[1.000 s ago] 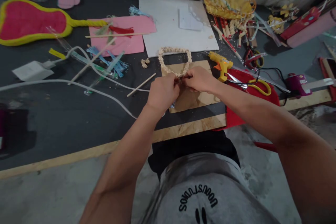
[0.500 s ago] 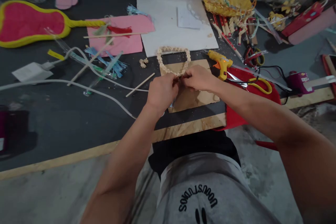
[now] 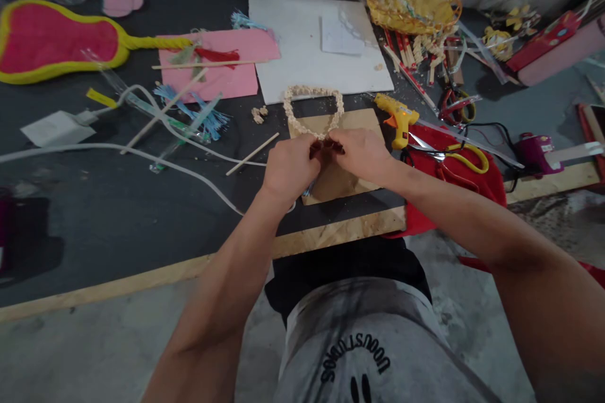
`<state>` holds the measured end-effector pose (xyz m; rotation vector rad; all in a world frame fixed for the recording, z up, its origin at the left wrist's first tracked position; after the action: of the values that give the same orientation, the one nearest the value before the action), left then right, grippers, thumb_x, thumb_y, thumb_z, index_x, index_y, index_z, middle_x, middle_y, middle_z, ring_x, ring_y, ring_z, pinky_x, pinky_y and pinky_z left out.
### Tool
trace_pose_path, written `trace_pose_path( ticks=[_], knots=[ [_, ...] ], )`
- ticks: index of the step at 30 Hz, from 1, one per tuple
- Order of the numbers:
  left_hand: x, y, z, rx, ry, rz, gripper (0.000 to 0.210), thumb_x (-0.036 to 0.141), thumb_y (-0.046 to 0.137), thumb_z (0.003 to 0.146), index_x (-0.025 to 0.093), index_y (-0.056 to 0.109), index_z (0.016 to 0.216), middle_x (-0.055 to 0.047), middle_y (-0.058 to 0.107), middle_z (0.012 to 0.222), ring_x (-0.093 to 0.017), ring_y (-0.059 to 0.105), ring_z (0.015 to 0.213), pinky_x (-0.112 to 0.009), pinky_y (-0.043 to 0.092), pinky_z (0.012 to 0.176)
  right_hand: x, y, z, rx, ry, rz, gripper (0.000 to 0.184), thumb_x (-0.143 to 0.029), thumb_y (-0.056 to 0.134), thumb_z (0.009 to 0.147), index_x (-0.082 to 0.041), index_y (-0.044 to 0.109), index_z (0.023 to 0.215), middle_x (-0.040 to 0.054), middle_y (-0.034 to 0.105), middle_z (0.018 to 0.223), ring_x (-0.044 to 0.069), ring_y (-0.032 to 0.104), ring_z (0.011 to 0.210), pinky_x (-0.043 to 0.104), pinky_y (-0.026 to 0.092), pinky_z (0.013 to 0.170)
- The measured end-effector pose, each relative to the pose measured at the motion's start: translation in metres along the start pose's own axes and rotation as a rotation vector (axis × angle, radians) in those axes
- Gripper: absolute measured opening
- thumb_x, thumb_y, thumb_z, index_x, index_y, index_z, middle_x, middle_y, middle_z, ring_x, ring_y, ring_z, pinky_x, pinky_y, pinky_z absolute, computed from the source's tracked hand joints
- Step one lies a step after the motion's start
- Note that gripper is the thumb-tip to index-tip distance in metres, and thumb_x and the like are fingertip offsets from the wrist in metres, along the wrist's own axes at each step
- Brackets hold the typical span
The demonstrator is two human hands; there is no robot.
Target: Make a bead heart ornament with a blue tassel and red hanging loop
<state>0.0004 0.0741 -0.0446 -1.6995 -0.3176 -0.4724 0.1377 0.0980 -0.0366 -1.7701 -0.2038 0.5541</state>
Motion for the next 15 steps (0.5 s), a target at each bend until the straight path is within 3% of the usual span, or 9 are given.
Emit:
trace_pose_path(
  ticks=[15],
  knots=[
    [0.0011, -0.0003, -0.0013, -0.023, -0.007, 0.029, 0.031, 0.026, 0.049, 0.090, 0.020, 0.073, 0.108, -0.010, 0.077, 0.105, -0.029, 0.070, 0.099, -0.036, 0.049, 0.083, -0.0021, 0.0007, 0.0038, -0.043, -0.028, -0.053, 0.027, -0.027, 0.049, 0.098, -0.016, 0.069, 0.110, 0.0105, 0.075, 0.102, 0.022, 0.065, 0.089, 0.031, 0.039, 0.072]
  ],
)
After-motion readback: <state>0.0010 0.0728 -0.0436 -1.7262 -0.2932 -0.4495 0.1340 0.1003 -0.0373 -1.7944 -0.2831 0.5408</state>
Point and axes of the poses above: each hand's wrist, its own z-axis towards the middle knuckle, its own y-axis out of the palm, x = y × z, the point moved 4 cm from there along z, towards the middle knuckle
